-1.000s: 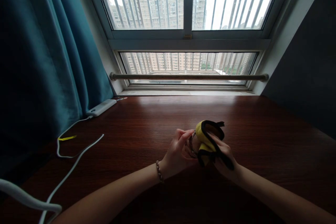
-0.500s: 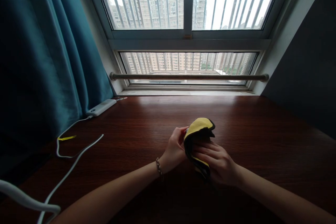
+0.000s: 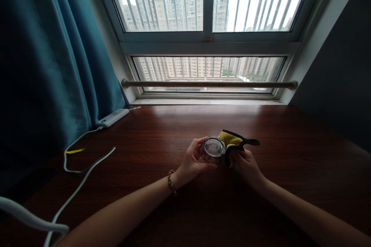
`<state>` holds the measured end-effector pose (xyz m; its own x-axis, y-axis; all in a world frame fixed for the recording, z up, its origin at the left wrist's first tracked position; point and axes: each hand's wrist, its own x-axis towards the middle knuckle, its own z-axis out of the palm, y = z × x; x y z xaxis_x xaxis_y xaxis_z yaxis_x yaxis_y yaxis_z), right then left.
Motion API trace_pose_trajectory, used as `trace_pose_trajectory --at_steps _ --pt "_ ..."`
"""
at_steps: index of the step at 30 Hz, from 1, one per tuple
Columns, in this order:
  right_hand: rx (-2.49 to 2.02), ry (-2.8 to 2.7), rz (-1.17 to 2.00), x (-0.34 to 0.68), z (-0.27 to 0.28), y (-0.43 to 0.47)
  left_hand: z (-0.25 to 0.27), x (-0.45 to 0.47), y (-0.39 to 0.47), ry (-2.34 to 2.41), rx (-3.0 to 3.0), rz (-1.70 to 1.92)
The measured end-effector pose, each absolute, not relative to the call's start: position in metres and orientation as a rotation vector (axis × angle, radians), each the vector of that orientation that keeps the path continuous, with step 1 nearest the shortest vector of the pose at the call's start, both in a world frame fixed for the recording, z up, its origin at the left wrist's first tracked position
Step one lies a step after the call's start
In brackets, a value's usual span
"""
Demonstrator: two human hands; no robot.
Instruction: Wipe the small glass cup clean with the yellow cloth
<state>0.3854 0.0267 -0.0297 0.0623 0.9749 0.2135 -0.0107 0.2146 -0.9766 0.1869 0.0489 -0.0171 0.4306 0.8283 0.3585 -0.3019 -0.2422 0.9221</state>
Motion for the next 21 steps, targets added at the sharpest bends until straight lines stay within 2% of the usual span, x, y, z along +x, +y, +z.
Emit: trace_pose_trajectory --at_steps 3,9,15,21 --pt "-1.059 -1.243 1.006 0.383 -0.030 0.022 -0.020 0.187 0.050 0.494 1.430 1.142" --pt "-1.075 -1.559 0.582 0.386 -0.029 0.014 -0.021 0.189 0.051 0.515 1.396 1.156" --pt "-0.731 -2.044 0.213 0.387 -0.021 0.010 -0.020 0.187 0.048 0.652 1.556 1.171" --pt "-0.664 -2.207 0.247 0.382 -0.016 0.007 -0.023 0.184 0.048 0.804 1.882 1.177"
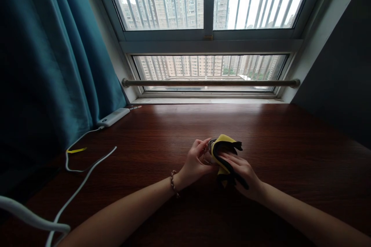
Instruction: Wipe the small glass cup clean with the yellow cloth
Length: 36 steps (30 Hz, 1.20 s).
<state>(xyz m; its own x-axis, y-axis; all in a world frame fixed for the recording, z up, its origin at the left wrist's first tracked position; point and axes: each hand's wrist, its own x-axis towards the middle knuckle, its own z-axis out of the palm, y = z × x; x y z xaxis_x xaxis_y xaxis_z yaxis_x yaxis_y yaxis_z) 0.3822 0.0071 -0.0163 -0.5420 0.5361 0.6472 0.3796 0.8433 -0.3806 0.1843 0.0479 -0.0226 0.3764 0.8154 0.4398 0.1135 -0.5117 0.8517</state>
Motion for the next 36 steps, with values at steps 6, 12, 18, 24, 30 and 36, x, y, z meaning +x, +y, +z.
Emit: trace_pose_trajectory --at_steps 6,12,18,24,30,36 --pt "-0.752 -2.133 0.303 0.379 -0.010 0.006 -0.020 0.185 0.041 0.761 2.149 1.162" --pt "-1.007 -1.604 0.593 0.384 -0.029 0.016 -0.018 0.184 0.037 0.669 2.241 1.237" --pt "-0.870 -0.934 1.204 0.376 -0.026 0.021 -0.026 0.182 0.042 0.683 2.069 1.338" --pt "-0.735 -0.712 1.430 0.365 -0.018 0.015 -0.027 0.184 0.047 0.595 1.680 1.309" --pt "-0.761 -0.755 1.362 0.366 -0.029 0.015 -0.024 0.189 0.047 0.539 1.533 1.252" --pt "-0.812 -0.895 1.301 0.375 -0.046 0.020 -0.016 0.191 0.044 0.697 1.498 1.166"
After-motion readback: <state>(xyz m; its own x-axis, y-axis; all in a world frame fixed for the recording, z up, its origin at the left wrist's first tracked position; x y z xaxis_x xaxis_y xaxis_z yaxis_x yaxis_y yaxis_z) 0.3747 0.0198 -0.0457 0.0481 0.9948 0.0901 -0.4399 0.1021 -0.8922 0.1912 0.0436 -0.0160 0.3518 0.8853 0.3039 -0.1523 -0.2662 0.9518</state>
